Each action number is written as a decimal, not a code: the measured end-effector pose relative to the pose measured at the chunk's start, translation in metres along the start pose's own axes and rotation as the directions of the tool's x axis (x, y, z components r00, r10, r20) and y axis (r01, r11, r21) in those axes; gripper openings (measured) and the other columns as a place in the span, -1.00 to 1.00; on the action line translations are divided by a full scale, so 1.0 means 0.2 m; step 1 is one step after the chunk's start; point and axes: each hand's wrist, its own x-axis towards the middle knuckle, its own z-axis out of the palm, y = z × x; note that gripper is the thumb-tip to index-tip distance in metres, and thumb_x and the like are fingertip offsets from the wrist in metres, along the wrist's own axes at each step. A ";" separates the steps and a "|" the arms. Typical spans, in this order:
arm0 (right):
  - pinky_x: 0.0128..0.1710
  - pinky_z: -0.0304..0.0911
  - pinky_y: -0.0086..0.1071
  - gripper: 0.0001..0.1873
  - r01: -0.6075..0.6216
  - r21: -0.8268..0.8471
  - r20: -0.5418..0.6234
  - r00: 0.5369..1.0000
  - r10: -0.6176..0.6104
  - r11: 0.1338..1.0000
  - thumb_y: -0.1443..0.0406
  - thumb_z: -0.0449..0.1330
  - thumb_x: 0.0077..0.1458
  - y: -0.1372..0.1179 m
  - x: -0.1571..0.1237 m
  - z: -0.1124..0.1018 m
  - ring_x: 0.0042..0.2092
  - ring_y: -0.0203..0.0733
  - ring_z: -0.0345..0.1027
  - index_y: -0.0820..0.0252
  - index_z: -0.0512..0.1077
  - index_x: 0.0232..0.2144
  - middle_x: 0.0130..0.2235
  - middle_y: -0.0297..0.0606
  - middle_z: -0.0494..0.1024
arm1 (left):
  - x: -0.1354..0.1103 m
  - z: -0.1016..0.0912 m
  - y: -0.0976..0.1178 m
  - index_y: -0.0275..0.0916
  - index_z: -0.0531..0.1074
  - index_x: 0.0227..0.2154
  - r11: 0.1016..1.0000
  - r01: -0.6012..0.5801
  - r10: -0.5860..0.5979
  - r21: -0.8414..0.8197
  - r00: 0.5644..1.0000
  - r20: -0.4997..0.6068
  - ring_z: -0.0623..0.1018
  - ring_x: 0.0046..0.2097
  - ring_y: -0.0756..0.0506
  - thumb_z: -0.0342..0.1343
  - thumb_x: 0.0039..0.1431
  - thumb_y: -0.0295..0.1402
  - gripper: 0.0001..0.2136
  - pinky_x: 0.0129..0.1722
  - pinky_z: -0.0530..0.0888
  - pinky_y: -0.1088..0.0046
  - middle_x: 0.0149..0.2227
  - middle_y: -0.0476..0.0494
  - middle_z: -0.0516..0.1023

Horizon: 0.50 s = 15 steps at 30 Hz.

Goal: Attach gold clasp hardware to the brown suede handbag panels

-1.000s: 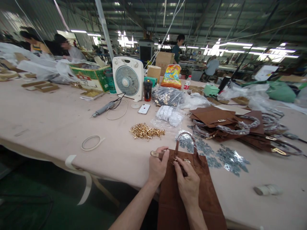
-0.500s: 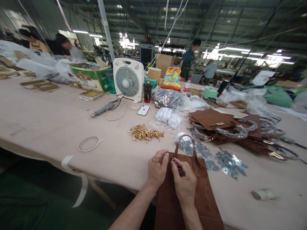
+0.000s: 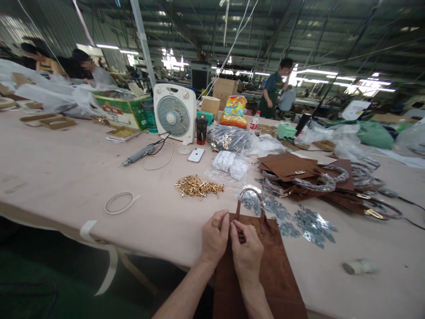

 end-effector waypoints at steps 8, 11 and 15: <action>-0.31 0.46 -0.37 -0.69 0.074 0.071 0.113 0.990 -0.082 0.995 0.22 0.15 0.38 0.02 -0.02 -0.05 -0.29 -0.18 0.48 0.19 0.56 0.05 -0.26 -0.18 0.55 | 0.01 -0.01 0.01 -0.17 0.60 -0.11 0.992 0.122 -0.123 -0.035 0.992 -0.027 0.70 -0.13 -0.13 0.10 0.37 -0.26 -0.80 -0.08 0.60 0.37 -0.17 -0.12 0.72; -0.24 0.48 -0.34 -0.69 0.075 0.074 0.136 0.987 -0.085 0.994 0.23 0.15 0.38 0.04 -0.02 -0.06 -0.24 -0.14 0.51 0.18 0.56 0.07 -0.22 -0.15 0.58 | 0.01 0.00 0.01 -0.16 0.60 -0.11 0.992 0.123 -0.123 -0.029 0.992 -0.012 0.70 -0.11 -0.13 0.11 0.37 -0.27 -0.80 -0.07 0.60 0.37 -0.16 -0.11 0.72; -0.20 0.46 -0.30 -0.71 0.060 0.012 0.171 0.983 -0.061 0.998 0.24 0.15 0.38 0.05 -0.02 -0.05 -0.23 -0.12 0.51 0.17 0.57 0.04 -0.22 -0.15 0.59 | 0.00 0.00 0.00 -0.17 0.59 -0.11 0.995 0.100 -0.099 -0.014 0.995 0.011 0.70 -0.12 -0.12 0.09 0.38 -0.27 -0.80 -0.08 0.60 0.38 -0.17 -0.11 0.73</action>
